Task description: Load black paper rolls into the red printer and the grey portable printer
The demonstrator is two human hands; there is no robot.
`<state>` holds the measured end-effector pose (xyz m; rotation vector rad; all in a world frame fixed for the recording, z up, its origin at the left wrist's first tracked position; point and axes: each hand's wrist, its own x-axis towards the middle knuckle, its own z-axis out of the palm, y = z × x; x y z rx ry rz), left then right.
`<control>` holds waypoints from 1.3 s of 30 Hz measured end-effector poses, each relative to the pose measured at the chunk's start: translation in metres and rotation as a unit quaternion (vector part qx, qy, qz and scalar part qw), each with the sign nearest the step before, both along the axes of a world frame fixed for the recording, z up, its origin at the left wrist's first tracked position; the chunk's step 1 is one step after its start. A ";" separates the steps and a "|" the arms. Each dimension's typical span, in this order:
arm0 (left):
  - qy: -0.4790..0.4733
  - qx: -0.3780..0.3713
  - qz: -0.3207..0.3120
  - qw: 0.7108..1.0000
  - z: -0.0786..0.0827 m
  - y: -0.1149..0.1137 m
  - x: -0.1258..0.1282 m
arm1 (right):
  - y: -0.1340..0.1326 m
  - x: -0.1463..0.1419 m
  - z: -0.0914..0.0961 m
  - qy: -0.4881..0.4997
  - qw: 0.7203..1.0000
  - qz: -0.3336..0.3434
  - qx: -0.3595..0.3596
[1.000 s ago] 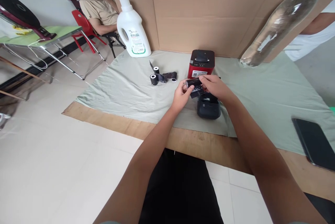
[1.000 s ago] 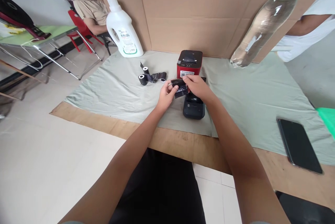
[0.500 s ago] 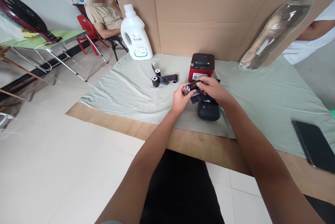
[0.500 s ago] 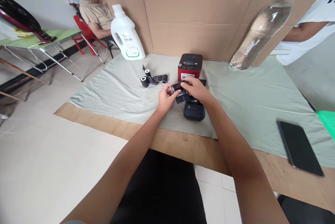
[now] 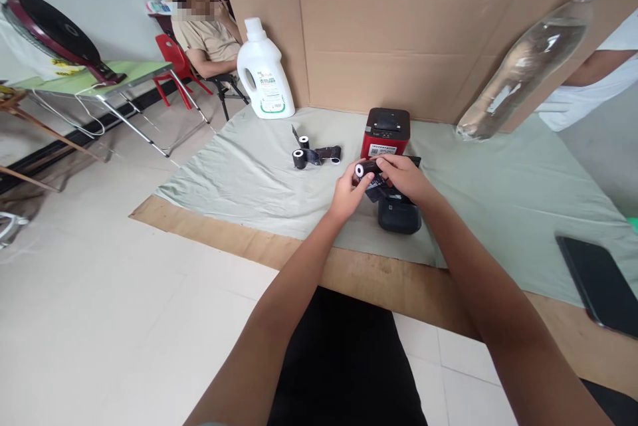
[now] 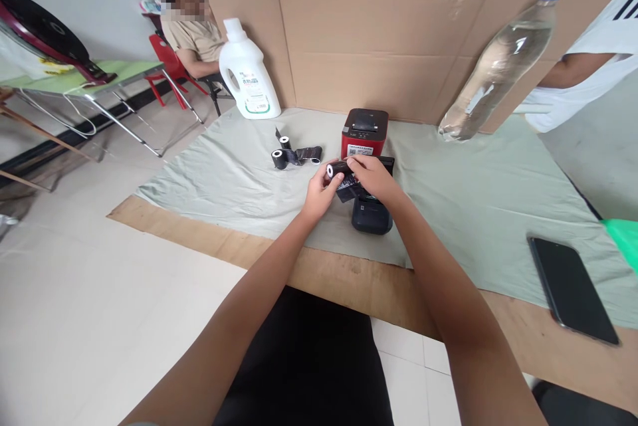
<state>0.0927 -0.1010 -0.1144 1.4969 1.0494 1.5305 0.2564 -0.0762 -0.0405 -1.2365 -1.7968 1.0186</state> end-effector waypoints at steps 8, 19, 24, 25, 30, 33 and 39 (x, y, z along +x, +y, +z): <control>-0.007 -0.022 0.021 1.000 0.003 0.002 -0.002 | 0.004 -0.001 -0.006 0.009 0.999 0.028 0.043; -0.057 -0.005 -0.006 0.998 -0.002 0.011 -0.001 | 0.000 -0.001 0.001 0.087 0.994 0.012 -0.067; -0.077 -0.056 -0.006 0.995 -0.004 0.013 -0.002 | 0.000 -0.003 -0.002 0.110 0.992 0.024 -0.058; -0.075 -0.044 0.000 0.996 -0.005 0.012 -0.002 | 0.000 -0.004 -0.003 0.117 0.990 0.020 -0.071; -0.022 0.025 0.033 0.999 -0.004 0.007 0.000 | 0.000 -0.008 -0.005 0.160 0.980 -0.028 -0.112; 0.056 0.077 0.017 0.995 0.005 0.005 -0.009 | 0.001 -0.005 -0.003 0.191 0.973 -0.037 -0.126; 0.192 0.145 -0.130 0.962 0.021 0.006 -0.034 | -0.004 0.011 0.013 0.069 0.990 0.054 -0.107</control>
